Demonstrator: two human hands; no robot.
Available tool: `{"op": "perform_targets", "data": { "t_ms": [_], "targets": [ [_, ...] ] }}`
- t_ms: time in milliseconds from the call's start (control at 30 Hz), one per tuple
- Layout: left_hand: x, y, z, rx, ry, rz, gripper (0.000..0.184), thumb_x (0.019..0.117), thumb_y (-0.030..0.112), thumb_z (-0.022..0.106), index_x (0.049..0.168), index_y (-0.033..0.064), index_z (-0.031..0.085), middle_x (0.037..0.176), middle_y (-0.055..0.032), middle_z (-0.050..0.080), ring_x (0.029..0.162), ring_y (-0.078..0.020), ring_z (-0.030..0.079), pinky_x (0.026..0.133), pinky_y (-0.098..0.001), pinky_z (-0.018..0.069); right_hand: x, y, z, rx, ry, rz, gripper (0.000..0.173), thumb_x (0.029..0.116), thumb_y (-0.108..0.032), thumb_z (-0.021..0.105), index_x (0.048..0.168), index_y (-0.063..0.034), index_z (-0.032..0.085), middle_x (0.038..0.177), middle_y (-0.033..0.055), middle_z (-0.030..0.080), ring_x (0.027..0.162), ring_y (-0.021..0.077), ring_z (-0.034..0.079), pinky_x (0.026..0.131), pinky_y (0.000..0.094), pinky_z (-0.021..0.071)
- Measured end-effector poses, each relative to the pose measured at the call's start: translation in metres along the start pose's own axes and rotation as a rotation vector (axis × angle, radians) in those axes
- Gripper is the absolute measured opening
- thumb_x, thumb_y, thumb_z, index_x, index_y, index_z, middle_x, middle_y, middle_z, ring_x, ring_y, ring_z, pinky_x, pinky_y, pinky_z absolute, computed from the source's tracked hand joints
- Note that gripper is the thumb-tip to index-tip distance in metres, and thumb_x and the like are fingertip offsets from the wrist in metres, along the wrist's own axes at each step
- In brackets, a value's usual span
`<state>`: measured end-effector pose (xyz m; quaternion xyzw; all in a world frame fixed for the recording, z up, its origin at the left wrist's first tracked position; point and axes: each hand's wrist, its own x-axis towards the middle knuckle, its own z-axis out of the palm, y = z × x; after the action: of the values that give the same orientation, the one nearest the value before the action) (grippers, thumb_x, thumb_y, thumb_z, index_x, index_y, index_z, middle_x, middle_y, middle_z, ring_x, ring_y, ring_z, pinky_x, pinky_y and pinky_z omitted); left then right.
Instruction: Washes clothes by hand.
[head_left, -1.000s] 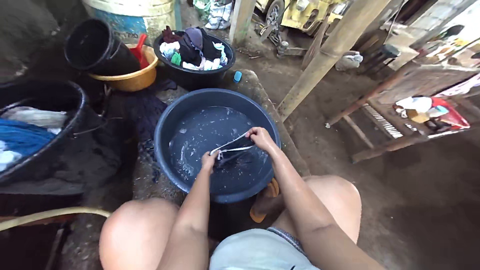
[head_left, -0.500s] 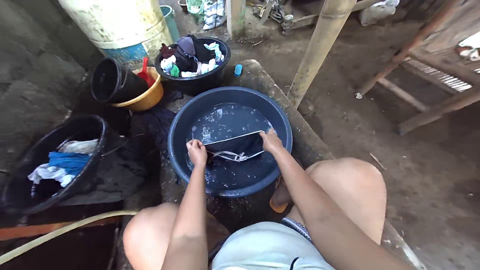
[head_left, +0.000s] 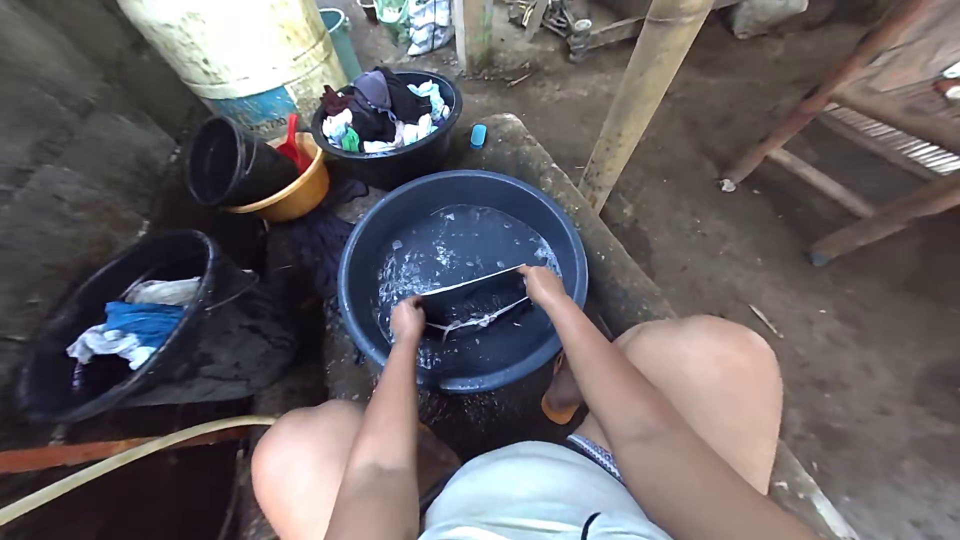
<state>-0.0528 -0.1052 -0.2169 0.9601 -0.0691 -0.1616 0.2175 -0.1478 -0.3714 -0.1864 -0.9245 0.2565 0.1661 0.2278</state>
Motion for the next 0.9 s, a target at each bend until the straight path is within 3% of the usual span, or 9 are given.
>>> {"op": "perform_targets", "data": {
  "t_ms": [100,167,267,333,400,533,733,833,900],
  "targets": [
    [0.007,0.024,-0.04,-0.201,0.106,0.035,0.03,0.1049,0.014,0.047,0.116,0.0051,0.074,0.118,-0.0209,0.072,0.117,-0.0388,0.066,0.102,-0.06,0.0477,0.008,0.005,-0.017,0.015,0.052,0.002,0.034,0.1037,-0.006,0.051,0.136,-0.0029,0.064,0.139,0.0267,0.06,0.132,0.0451,0.055,0.106,0.0648,0.0437],
    [0.011,0.047,-0.082,-0.228,0.198,0.135,0.031,0.1046,0.013,0.047,0.11,0.0041,0.076,0.112,-0.0218,0.073,0.111,-0.0412,0.067,0.097,-0.0641,0.0483,0.013,-0.002,-0.046,0.013,0.166,-0.031,0.033,0.102,-0.007,0.055,0.133,-0.0021,0.065,0.135,0.0297,0.061,0.127,0.0495,0.058,0.1,0.0692,0.0466],
    [0.008,0.087,-0.161,-0.243,0.356,0.312,0.03,0.1027,0.011,0.047,0.106,0.004,0.076,0.107,-0.0196,0.074,0.107,-0.0384,0.068,0.095,-0.063,0.0493,0.019,-0.031,-0.112,-0.011,0.283,-0.113,0.04,0.106,-0.027,0.055,0.138,-0.0042,0.062,0.132,0.0302,0.063,0.124,0.0505,0.06,0.099,0.072,0.0455],
    [-0.002,0.113,-0.209,-0.251,0.443,0.41,0.03,0.1016,0.009,0.047,0.106,0.0038,0.076,0.106,-0.019,0.074,0.107,-0.0362,0.069,0.094,-0.0608,0.0493,0.024,-0.06,-0.163,0.123,0.291,-0.193,0.05,0.11,-0.036,0.047,0.138,0.0027,0.059,0.123,0.0302,0.066,0.113,0.0458,0.065,0.099,0.0659,0.0479],
    [-0.014,0.135,-0.247,-0.278,0.53,0.509,0.031,0.0996,0.006,0.046,0.105,0.004,0.076,0.104,-0.0175,0.074,0.104,-0.032,0.069,0.092,-0.0569,0.0496,0.027,-0.091,-0.208,0.433,0.318,-0.296,0.059,0.1119,-0.045,0.036,0.13,0.005,0.06,0.093,0.0201,0.071,0.076,0.0282,0.069,0.077,0.0474,0.0569],
    [-0.041,0.164,-0.283,-0.439,0.619,0.715,0.031,0.0975,0.006,0.045,0.101,0.0051,0.076,0.099,-0.0093,0.074,0.093,-0.0177,0.068,0.083,-0.0441,0.0527,0.008,-0.164,-0.283,0.978,0.205,-0.464,0.07,0.1097,-0.057,0.028,0.144,0.0012,0.047,0.111,0.016,0.071,0.096,0.0231,0.072,0.086,0.0376,0.0583],
    [-0.063,0.207,-0.251,-0.438,0.458,0.916,0.024,0.0952,0.003,0.054,0.108,0.0024,0.075,0.101,-0.0125,0.074,0.089,-0.0212,0.069,0.08,-0.0435,0.056,0.001,-0.25,-0.322,1.126,0.16,-0.77,0.046,0.109,-0.036,0.049,0.143,-0.0053,0.046,0.108,0.0095,0.065,0.094,0.0196,0.066,0.084,0.0382,0.0571],
    [-0.044,0.208,-0.193,-0.442,0.279,0.872,0.021,0.0963,0.006,0.058,0.112,-0.0014,0.069,0.103,-0.0167,0.07,0.09,-0.026,0.068,0.081,-0.0459,0.0568,0.0,-0.271,-0.284,1.037,0.108,-0.811,0.045,0.1046,-0.021,0.057,0.145,-0.0082,0.043,0.11,0.0104,0.065,0.092,0.0173,0.066,0.08,0.0354,0.0579],
    [-0.026,0.194,-0.142,-0.48,0.087,0.761,0.025,0.0979,0.01,0.061,0.119,-0.0038,0.066,0.111,-0.019,0.069,0.102,-0.0277,0.069,0.092,-0.0472,0.0564,0.02,-0.273,-0.235,0.831,0.023,-0.843,0.055,0.1005,-0.013,0.062,0.15,-0.0065,0.038,0.121,0.014,0.064,0.101,0.0185,0.067,0.087,0.0371,0.0581]
  ]
}}
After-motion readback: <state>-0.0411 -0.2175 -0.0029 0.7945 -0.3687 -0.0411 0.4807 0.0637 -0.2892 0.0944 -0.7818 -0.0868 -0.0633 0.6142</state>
